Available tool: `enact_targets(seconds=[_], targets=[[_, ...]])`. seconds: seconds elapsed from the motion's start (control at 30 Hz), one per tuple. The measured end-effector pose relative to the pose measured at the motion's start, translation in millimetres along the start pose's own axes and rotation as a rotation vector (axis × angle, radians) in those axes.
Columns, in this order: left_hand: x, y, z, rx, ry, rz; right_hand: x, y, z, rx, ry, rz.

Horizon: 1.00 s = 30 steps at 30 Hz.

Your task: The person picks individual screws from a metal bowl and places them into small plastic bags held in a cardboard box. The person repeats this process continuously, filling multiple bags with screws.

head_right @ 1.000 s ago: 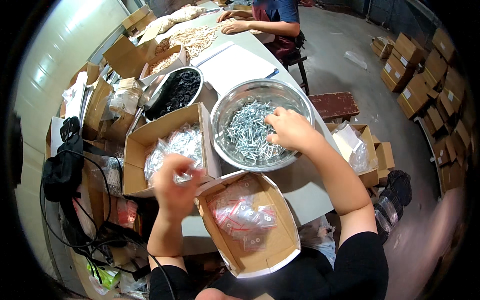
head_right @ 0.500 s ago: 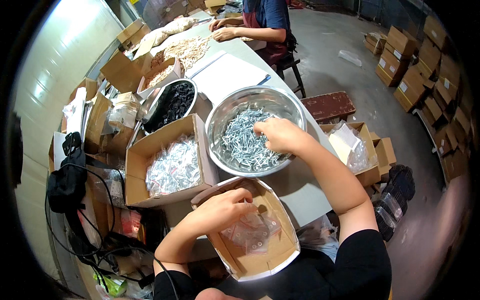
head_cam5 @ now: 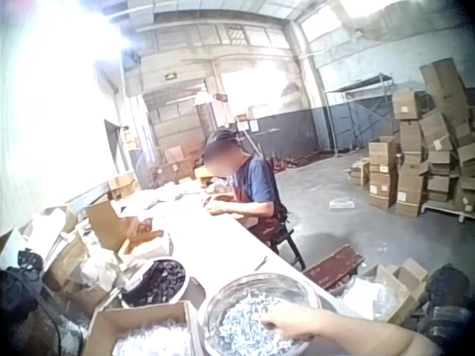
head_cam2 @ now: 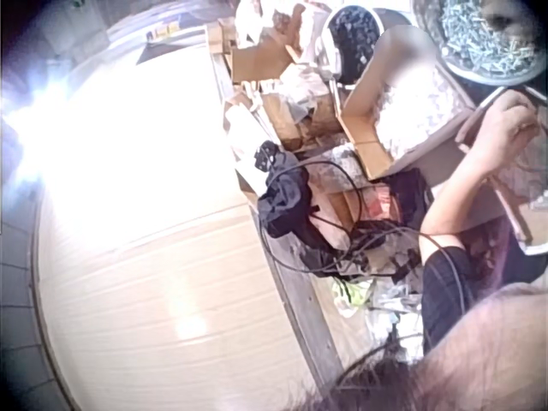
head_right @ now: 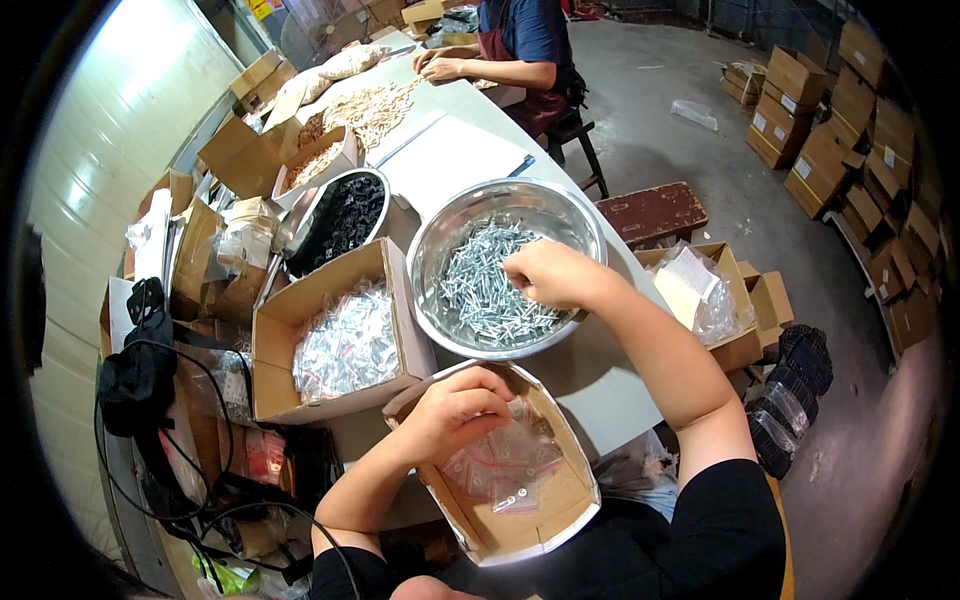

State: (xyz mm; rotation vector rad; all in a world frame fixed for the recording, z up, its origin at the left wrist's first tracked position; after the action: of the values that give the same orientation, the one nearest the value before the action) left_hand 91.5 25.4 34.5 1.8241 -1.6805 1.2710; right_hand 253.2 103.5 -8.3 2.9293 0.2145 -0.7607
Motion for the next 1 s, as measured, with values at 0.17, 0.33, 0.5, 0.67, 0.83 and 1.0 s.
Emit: enact_targets(seconds=[0.17, 0.33, 0.5, 0.67, 0.83, 1.0], targets=[[-11.0, 2.6, -7.3, 0.103, -0.030, -0.081, 7.9, 3.2, -18.2, 0.090, -0.425, 0.014], [-15.8, 7.6, -9.2, 0.175, 0.000, -0.165, 10.9, 4.0, -11.8, -0.011, -0.890, 0.053], [-22.2, 12.2, -6.6, 0.154, -0.027, -0.235, 4.7, 5.0, -9.8, -0.085, -0.892, 0.028], [-11.0, 3.9, -9.2, 0.166, -0.044, -0.101, 2.7, 4.6, -11.0, -0.071, -0.846, 0.009], [-7.5, 5.2, -14.7, 0.229, -0.088, -0.074, 1.9, 5.4, -9.6, -0.086, -0.863, 0.032], [-9.3, 12.8, -18.8, 0.282, -0.133, -0.102, -3.3, 7.9, -10.6, -0.094, -0.880, 0.033]])
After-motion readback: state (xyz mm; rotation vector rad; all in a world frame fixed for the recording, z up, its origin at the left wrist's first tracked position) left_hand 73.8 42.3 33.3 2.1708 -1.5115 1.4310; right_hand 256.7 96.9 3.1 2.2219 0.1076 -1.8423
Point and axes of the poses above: each hand's wrist, its own y-axis away from the middle knuckle, its own z-axis out of the palm, x = y × z, the point moved 9 cm from there along -y, towards the middle knuckle
